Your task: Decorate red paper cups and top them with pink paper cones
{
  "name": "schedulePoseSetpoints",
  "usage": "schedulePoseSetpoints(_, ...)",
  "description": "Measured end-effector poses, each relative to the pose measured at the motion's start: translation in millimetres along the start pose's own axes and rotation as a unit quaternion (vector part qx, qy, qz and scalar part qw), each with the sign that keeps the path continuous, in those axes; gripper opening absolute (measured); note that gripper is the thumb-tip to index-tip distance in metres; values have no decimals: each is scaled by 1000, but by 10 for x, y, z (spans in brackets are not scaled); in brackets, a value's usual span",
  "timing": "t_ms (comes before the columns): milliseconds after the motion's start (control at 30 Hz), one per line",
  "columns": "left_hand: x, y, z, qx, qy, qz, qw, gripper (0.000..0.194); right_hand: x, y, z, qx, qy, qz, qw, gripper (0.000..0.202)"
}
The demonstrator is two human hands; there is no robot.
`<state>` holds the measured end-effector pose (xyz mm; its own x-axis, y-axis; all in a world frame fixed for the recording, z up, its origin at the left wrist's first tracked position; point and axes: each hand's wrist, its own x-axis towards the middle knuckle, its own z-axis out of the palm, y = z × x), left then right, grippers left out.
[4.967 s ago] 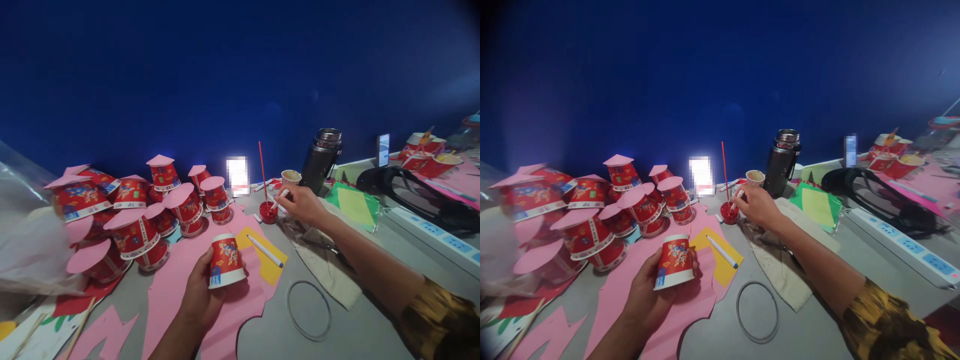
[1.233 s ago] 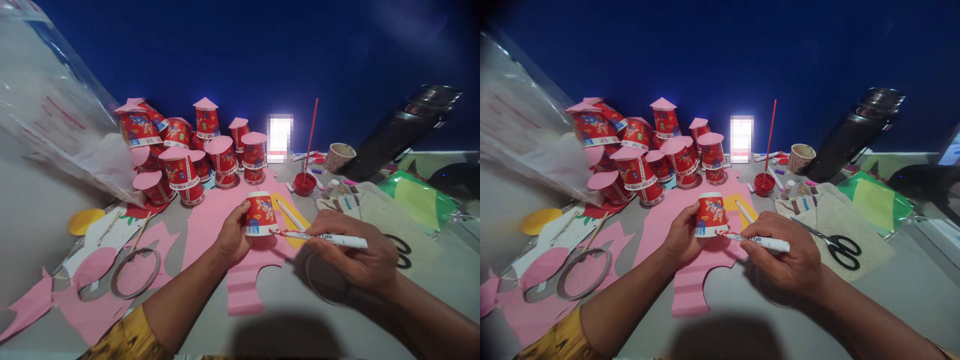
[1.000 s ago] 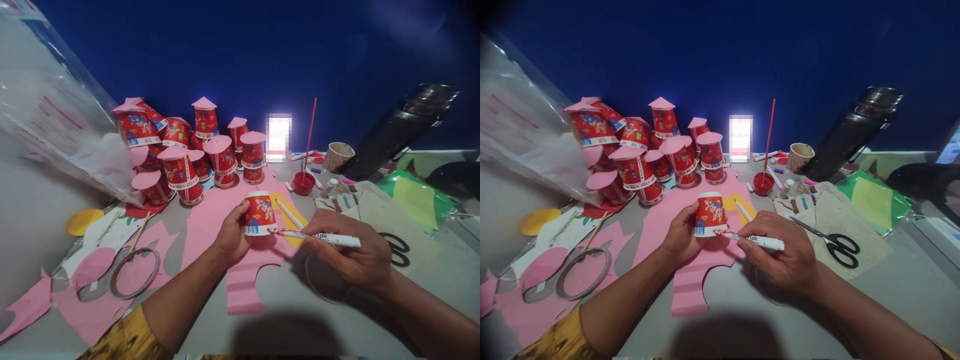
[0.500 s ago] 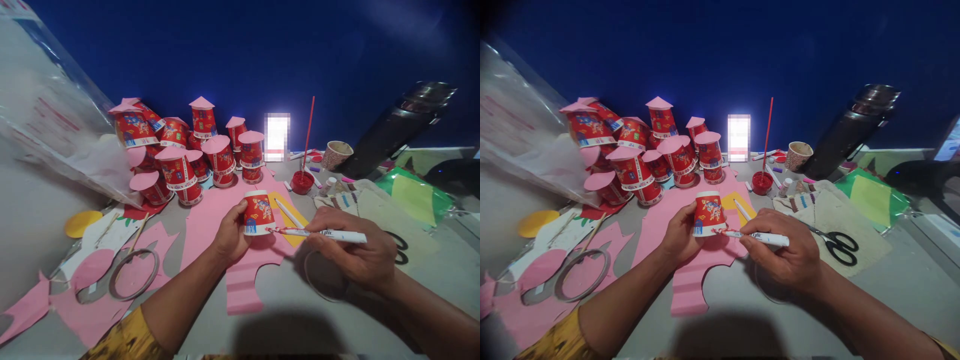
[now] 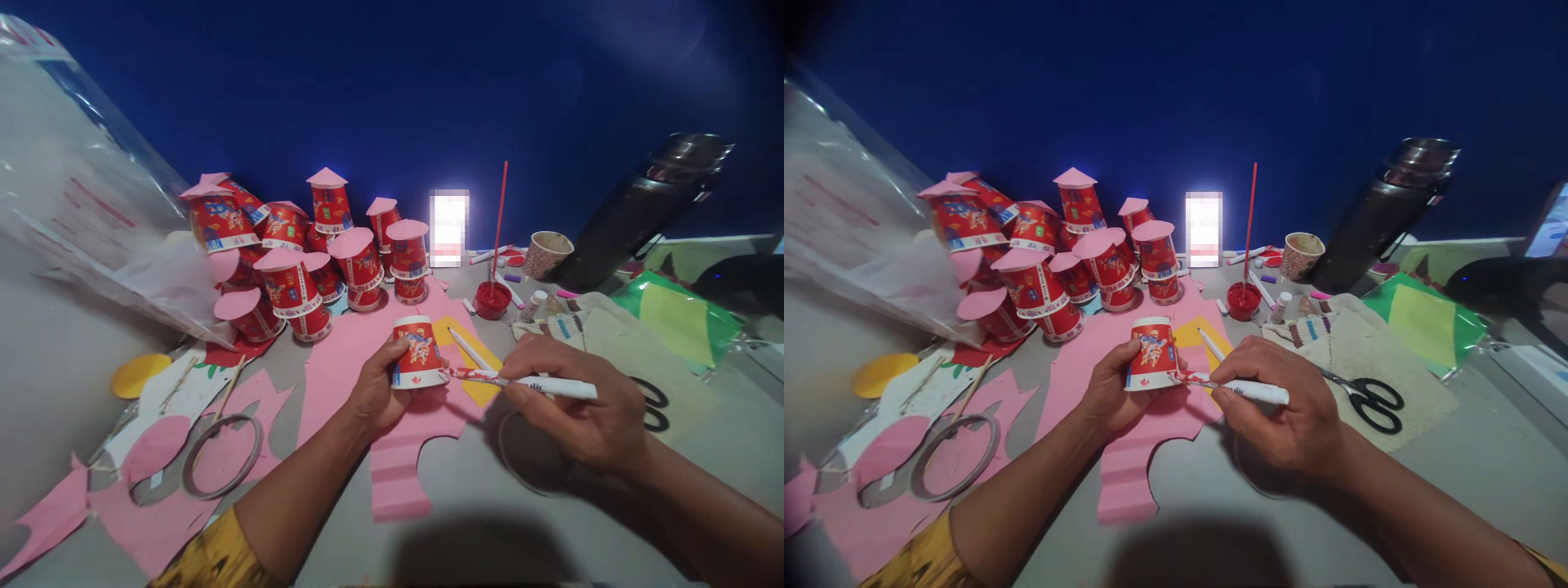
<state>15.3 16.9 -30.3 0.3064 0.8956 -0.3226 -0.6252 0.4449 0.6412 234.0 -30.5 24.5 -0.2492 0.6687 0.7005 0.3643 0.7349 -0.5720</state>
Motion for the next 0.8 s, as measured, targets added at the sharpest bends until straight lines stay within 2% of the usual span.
schedulePoseSetpoints(300,15,-10,3,-11,10,3,1000,45,16,7,15,7,-29,-38,999,18)
schedulePoseSetpoints(800,3,-5,23,-10,23,3,1000,43,24,-3,24,17,-43,-34,998,17)
